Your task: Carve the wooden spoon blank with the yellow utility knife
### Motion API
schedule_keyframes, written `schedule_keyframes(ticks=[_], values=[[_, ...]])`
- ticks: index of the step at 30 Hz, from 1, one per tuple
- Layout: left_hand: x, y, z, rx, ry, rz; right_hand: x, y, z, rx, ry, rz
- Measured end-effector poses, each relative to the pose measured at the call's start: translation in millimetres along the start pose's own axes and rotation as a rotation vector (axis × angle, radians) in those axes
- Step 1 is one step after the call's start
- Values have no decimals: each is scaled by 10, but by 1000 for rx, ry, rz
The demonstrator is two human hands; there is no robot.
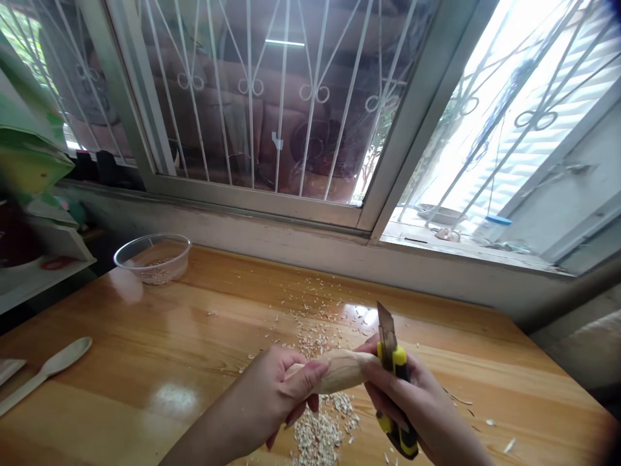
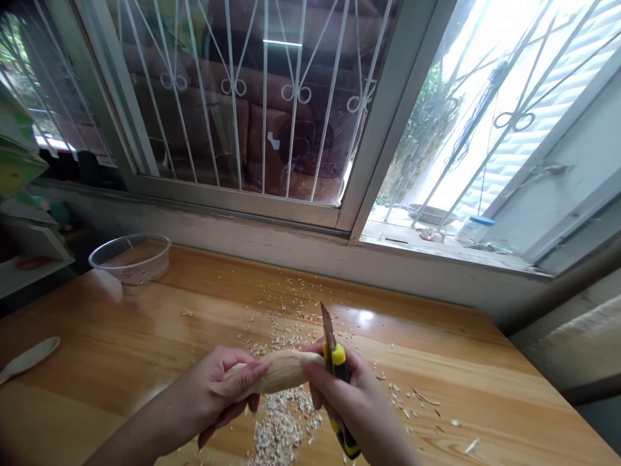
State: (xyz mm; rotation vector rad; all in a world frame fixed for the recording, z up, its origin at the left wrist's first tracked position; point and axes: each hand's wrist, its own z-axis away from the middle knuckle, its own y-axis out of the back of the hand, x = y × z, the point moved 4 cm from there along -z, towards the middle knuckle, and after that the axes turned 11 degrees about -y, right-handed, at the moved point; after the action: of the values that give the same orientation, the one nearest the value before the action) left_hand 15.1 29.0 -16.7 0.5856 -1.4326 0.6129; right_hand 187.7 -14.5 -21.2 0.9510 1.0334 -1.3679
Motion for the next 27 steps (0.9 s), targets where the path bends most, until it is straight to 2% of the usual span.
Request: schedule_keyframes(ticks=[2, 5, 10, 12, 13, 15, 19, 21, 23, 25, 27], values=[[10, 54, 7, 48, -4, -9, -18, -31, 42, -9, -40, 76], [77, 118, -11, 218, -120, 98, -30, -105, 78, -87, -87, 92], [127, -9, -27, 375, -343, 323, 14, -290, 99, -172, -121, 50], [119, -117, -19, 351, -366, 347, 28, -383, 108, -186, -123, 27], [115, -179, -17, 296, -360, 352, 30, -427, 113, -189, -120, 27], [78, -262, -5, 228, -256, 380, 17, -491, 122, -196, -85, 42], [65, -201, 44, 278, -183, 428, -81, -411, 152, -221, 114, 150], [67, -159, 55, 239, -161, 444, -142, -262, 176, -134, 229, 336], [61, -154, 60, 136, -122, 454, -215, -104, 210, 69, 352, 597], [59, -159, 70, 73, -97, 430, -267, -44, 247, 218, 444, 863], [73, -170, 86, 52, -99, 372, -299, -72, 282, 302, 523, 1043]])
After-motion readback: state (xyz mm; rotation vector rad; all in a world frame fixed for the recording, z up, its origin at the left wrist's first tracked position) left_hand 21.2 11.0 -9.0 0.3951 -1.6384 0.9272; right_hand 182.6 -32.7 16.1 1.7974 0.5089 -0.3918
